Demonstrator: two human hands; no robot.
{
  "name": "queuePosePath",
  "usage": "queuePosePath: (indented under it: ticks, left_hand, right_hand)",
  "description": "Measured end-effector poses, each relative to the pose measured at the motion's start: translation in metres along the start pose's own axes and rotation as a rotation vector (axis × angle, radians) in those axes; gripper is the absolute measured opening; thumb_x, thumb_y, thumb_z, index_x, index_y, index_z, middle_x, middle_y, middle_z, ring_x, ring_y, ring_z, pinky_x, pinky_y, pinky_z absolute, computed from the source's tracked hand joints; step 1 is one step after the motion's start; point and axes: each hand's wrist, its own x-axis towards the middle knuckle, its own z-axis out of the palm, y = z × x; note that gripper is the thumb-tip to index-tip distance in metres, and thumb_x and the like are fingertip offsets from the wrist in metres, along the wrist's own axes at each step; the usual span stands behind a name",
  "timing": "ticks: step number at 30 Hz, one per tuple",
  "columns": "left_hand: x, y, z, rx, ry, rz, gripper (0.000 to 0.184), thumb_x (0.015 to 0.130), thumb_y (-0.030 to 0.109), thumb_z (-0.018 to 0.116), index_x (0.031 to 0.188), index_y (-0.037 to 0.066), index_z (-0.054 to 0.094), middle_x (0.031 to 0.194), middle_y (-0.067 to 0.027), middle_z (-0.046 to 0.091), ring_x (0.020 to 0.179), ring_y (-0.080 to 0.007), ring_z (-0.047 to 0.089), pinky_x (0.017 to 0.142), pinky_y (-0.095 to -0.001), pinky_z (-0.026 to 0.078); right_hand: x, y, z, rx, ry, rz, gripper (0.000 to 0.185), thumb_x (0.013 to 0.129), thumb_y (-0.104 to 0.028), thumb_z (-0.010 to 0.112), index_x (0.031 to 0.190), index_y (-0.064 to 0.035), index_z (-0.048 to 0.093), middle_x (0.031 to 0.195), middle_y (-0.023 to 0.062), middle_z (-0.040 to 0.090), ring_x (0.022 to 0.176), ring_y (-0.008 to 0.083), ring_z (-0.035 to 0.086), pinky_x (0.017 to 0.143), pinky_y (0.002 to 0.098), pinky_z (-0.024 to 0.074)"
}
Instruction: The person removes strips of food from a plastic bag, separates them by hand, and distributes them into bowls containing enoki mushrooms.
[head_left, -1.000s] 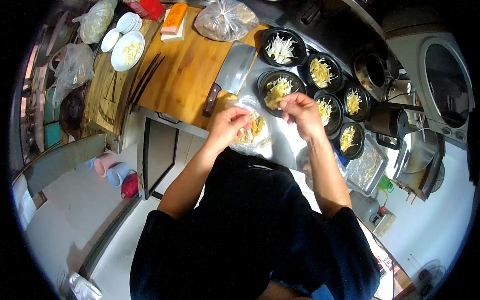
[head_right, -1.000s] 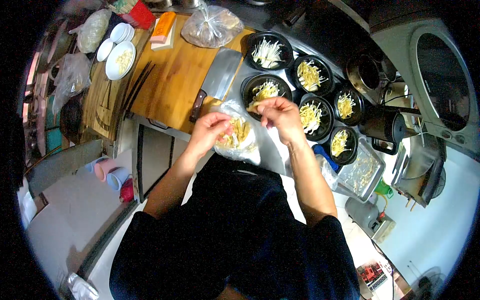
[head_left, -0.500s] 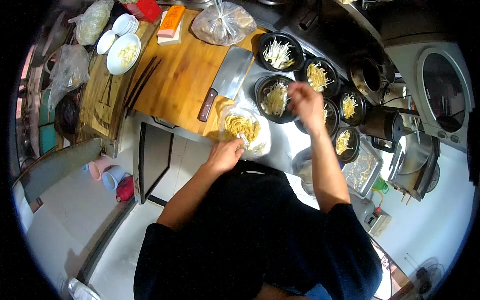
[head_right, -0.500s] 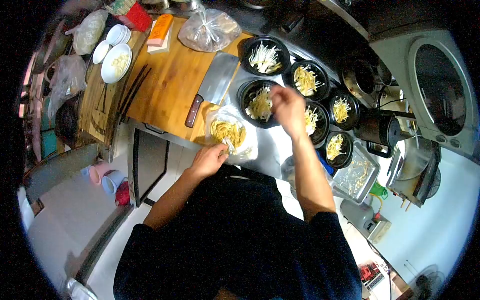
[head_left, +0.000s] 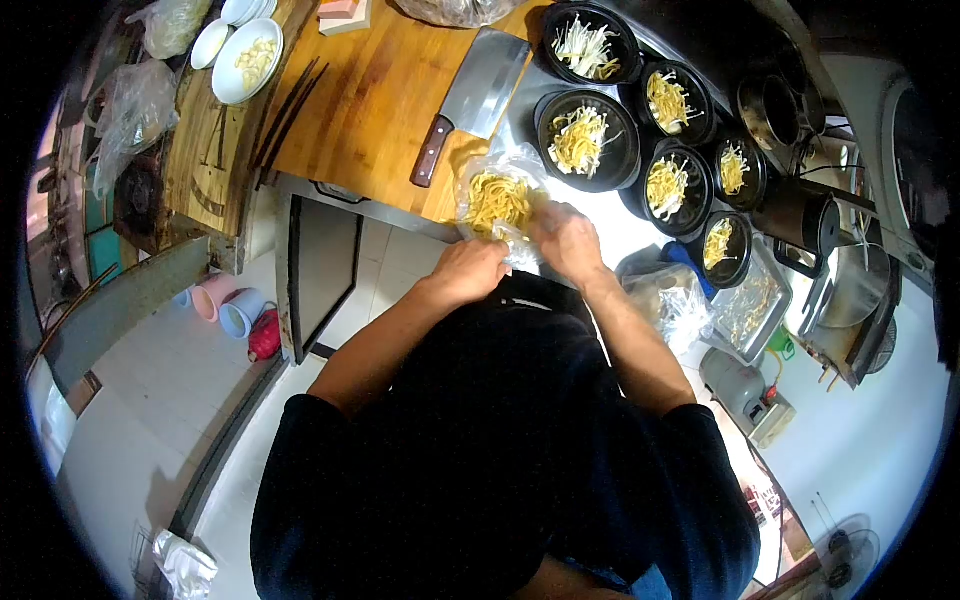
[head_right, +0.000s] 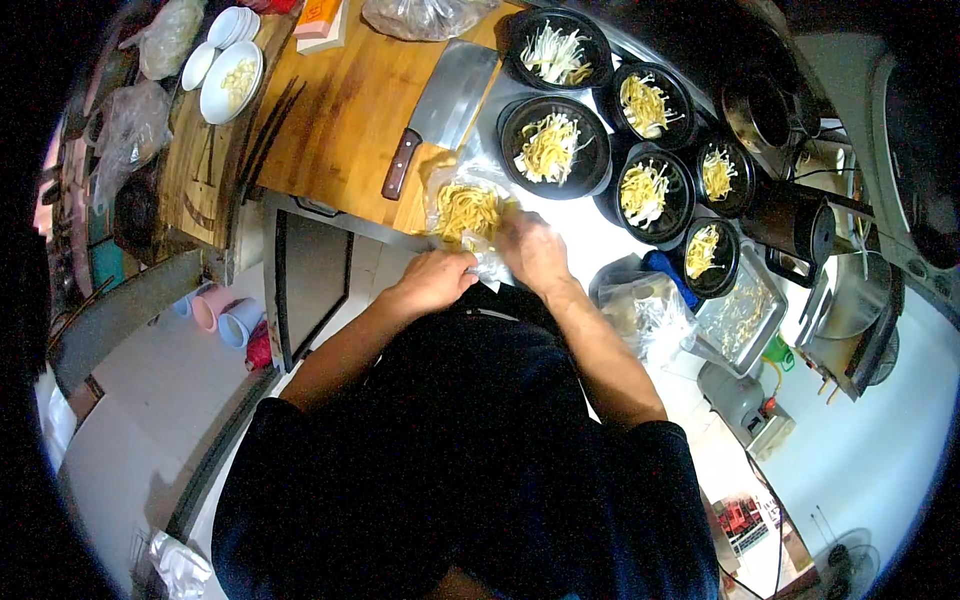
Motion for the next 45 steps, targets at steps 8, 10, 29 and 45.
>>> queuePosePath:
  ticks: [8, 10, 29, 45]
  left_hand:
    - [-0.009, -0.006, -0.012, -0.169, 0.212, -0.083, 0.024, 0.099, 0.024, 0.067, 0.112, 0.006, 0.073, 0.1, -0.0189, 0.076, 0.091, -0.0399, 0.073, 0.083, -0.048, 0.057]
    - [-0.008, -0.02, -0.005, -0.233, 0.335, -0.102, 0.022, 0.098, 0.021, 0.068, 0.112, 0.005, 0.073, 0.099, -0.0184, 0.076, 0.089, -0.038, 0.074, 0.081, -0.0453, 0.058]
    - [0.028, 0.005, -0.044, -1.078, 0.213, 0.006, 0.022, 0.099, 0.02, 0.072, 0.115, 0.004, 0.071, 0.088, 0.0003, 0.071, 0.072, -0.0053, 0.062, 0.057, -0.0217, 0.047]
    - [0.012, -0.018, -0.01, -1.077, 0.143, -0.166, 0.027, 0.103, 0.027, 0.066, 0.114, 0.003, 0.069, 0.099, -0.0043, 0.074, 0.076, -0.0099, 0.066, 0.056, -0.0251, 0.052]
  right_hand:
    - [0.017, -0.003, 0.018, -0.03, 0.08, -0.031, 0.024, 0.09, -0.018, 0.075, 0.11, -0.0054, 0.075, 0.096, 0.0163, 0.075, 0.079, 0.0331, 0.07, 0.073, 0.0437, 0.0556]
    - [0.011, -0.008, 0.01, 0.047, 0.159, -0.056, 0.021, 0.091, -0.018, 0.075, 0.107, -0.0043, 0.075, 0.09, 0.0141, 0.075, 0.071, 0.0281, 0.07, 0.067, 0.0402, 0.0551]
    - [0.002, -0.034, -0.06, 1.143, 0.011, 0.49, 0.004, 0.095, -0.003, 0.066, 0.096, -0.0018, 0.07, 0.082, 0.009, 0.073, 0.056, 0.0117, 0.06, 0.046, 0.023, 0.0432]
    - [0.117, -0.01, -0.159, 1.135, 0.318, 0.192, 0.013, 0.096, -0.002, 0.065, 0.108, 0.0034, 0.067, 0.095, 0.0114, 0.072, 0.065, 0.0155, 0.066, 0.051, 0.0258, 0.0503]
